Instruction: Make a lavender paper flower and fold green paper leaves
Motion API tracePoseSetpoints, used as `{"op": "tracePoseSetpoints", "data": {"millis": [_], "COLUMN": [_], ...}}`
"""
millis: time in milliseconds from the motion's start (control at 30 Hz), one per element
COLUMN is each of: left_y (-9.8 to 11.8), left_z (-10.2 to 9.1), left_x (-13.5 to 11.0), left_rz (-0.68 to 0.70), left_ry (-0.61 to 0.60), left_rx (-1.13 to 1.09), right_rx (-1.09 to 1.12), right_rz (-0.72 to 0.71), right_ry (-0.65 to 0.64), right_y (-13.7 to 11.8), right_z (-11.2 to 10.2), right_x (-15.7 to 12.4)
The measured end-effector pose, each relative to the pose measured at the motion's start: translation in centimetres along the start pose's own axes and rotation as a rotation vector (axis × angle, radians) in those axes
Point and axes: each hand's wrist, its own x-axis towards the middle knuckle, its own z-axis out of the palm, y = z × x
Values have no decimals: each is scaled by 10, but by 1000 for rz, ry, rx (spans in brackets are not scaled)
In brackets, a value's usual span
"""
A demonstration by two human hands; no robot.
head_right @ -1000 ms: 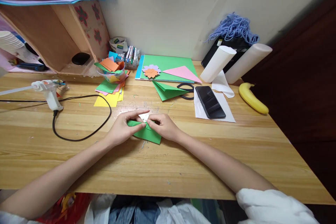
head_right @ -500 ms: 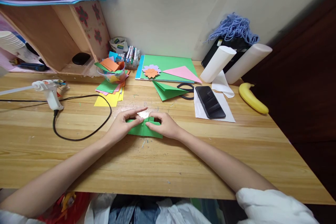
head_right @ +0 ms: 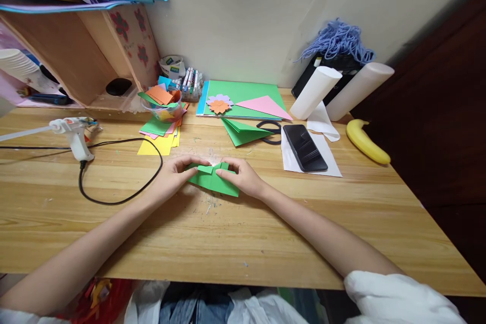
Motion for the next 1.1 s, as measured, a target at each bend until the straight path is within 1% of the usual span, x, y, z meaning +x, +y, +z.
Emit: {"op": "tracePoseSetpoints", "data": {"millis": [200,500,700,833,967,1100], "left_y": [-7,-8,-5,-6,-13,-15], "left_z": [1,5,4,0,-2,1], "left_x": [0,-3,-4,-2,1,2], "left_rz": [43,169,306,417,476,481], "left_ry": [64,94,5,-72,-62,-23], "left_rx": [132,341,449,606,727,735], "right_rx": [3,-42,-28,-42,-31,-26], "right_rz": [-4,6,-10,-26,-30,-10], "right_ry": [-23,-73,-61,-54,-56,-49], "right_y": [0,-1,-1,0,0,1], "right_z": [0,2,2,2,2,3], "right_x": [-1,0,0,0,0,0]}}
